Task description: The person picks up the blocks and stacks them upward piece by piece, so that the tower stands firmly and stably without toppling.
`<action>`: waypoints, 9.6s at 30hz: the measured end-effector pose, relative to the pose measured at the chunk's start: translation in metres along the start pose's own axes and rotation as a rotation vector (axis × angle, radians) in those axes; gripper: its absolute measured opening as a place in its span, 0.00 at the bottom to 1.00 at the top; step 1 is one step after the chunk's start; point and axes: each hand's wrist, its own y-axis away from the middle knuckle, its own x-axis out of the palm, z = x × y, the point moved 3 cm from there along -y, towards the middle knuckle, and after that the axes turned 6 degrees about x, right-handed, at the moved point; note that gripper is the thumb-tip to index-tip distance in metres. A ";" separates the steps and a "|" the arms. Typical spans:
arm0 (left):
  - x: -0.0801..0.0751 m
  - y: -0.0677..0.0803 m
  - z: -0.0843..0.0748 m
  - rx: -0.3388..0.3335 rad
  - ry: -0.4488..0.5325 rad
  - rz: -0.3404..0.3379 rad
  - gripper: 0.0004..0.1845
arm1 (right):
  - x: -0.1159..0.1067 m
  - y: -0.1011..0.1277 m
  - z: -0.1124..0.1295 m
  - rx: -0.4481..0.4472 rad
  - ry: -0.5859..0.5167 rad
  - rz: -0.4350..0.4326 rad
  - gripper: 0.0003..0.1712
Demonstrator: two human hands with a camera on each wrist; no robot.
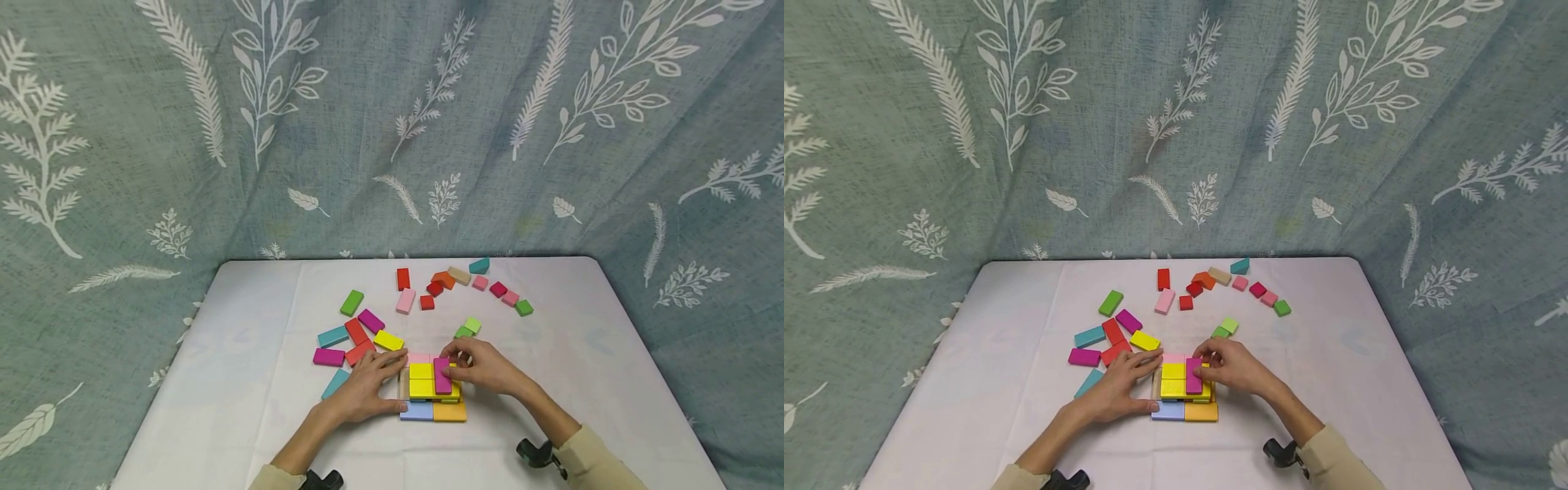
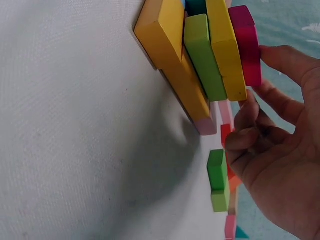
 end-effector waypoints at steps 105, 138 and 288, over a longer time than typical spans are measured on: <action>-0.008 -0.043 -0.021 -0.167 0.272 -0.216 0.19 | 0.012 0.026 -0.034 0.101 0.309 0.060 0.58; -0.005 -0.044 -0.023 -0.176 0.234 -0.254 0.21 | 0.011 0.026 -0.035 0.088 0.310 0.053 0.58; -0.017 -0.025 -0.056 0.349 -0.238 -0.400 0.23 | 0.013 0.028 -0.039 0.078 0.332 0.053 0.58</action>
